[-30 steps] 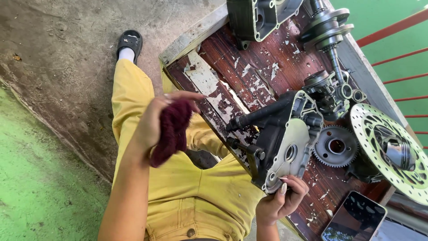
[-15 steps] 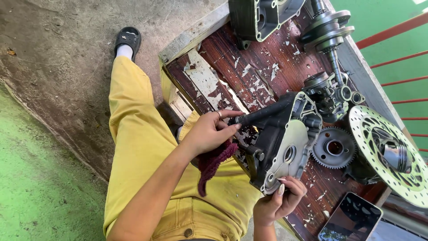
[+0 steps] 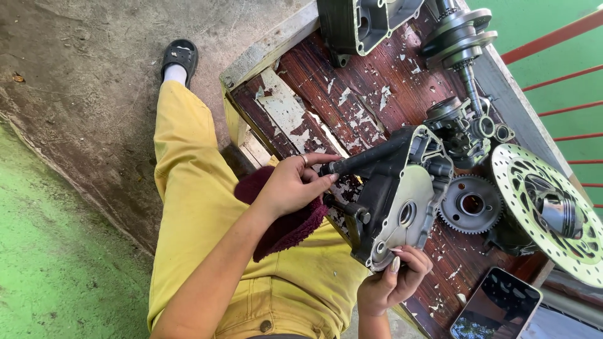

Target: The person cleans a motorcycle engine casing using a red cloth and a small metal tool. They wipe the exterior and interior surfaces, then use the tool to scrape residue from crevices and bolt holes.

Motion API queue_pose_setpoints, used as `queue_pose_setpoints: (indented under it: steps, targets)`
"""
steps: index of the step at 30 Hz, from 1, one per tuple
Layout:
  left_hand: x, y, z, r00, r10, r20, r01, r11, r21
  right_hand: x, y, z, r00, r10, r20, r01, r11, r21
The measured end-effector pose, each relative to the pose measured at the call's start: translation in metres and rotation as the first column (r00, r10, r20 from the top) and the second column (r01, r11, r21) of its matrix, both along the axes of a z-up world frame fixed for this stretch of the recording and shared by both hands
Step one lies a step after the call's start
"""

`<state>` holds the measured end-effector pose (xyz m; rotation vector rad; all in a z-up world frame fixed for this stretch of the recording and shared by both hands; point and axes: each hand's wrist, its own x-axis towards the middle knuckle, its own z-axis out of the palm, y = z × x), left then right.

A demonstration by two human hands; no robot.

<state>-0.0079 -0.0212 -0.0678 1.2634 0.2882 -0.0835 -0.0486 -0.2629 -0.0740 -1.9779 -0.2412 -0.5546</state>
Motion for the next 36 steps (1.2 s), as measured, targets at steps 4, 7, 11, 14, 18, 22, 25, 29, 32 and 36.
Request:
queue_pose_setpoints:
  steps: [4, 7, 11, 14, 18, 22, 25, 29, 32, 36]
  targets:
    - [-0.003, 0.003, 0.008, 1.0, 0.02, -0.018, -0.019, 0.999, 0.05, -0.001, 0.0, -0.001, 1.0, -0.007, -0.003, 0.007, 1.0, -0.009]
    - [0.0, 0.003, 0.015, 0.997, -0.026, -0.077, 0.031, 0.998, 0.056, -0.001, -0.006, 0.002, 0.999, -0.048, -0.017, 0.048, 0.999, -0.005]
    - [0.005, 0.002, 0.02, 0.987, -0.018, -0.157, 0.031, 0.996, 0.081, -0.001, -0.019, 0.015, 0.991, 0.036, -0.13, -0.008, 0.978, 0.21]
    - [0.006, 0.001, 0.015, 0.987, -0.029, -0.158, 0.04, 0.997, 0.07, 0.0, -0.036, 0.027, 0.984, 0.06, -0.169, -0.005, 0.951, 0.308]
    - [0.006, -0.001, 0.012, 0.96, 0.043, -0.277, -0.009, 0.993, 0.121, 0.022, -0.063, 0.046, 0.988, -0.098, -0.121, 0.094, 0.995, -0.042]
    - [0.003, 0.004, -0.02, 0.96, -0.018, -0.281, 0.078, 0.976, 0.202, 0.042, -0.104, 0.049, 0.949, -0.288, -0.127, 0.272, 0.953, -0.135]
    - [0.005, 0.001, -0.016, 0.967, 0.001, -0.254, 0.05, 0.98, 0.194, 0.046, -0.122, 0.054, 0.935, -0.329, -0.132, 0.29, 0.924, -0.25]
    - [0.006, -0.001, -0.004, 0.955, 0.046, -0.292, -0.012, 0.993, 0.115, 0.052, -0.119, 0.072, 0.942, -0.282, -0.182, 0.261, 0.957, -0.127]
    - [0.005, -0.001, -0.01, 0.959, 0.049, -0.279, -0.023, 0.995, 0.098, 0.083, -0.138, 0.08, 0.993, -0.11, -0.045, 0.106, 0.991, -0.088]
    - [0.004, -0.002, -0.01, 0.958, 0.071, -0.279, -0.053, 0.996, 0.074, 0.135, -0.115, 0.153, 1.0, 0.022, 0.003, -0.021, 0.988, -0.153]
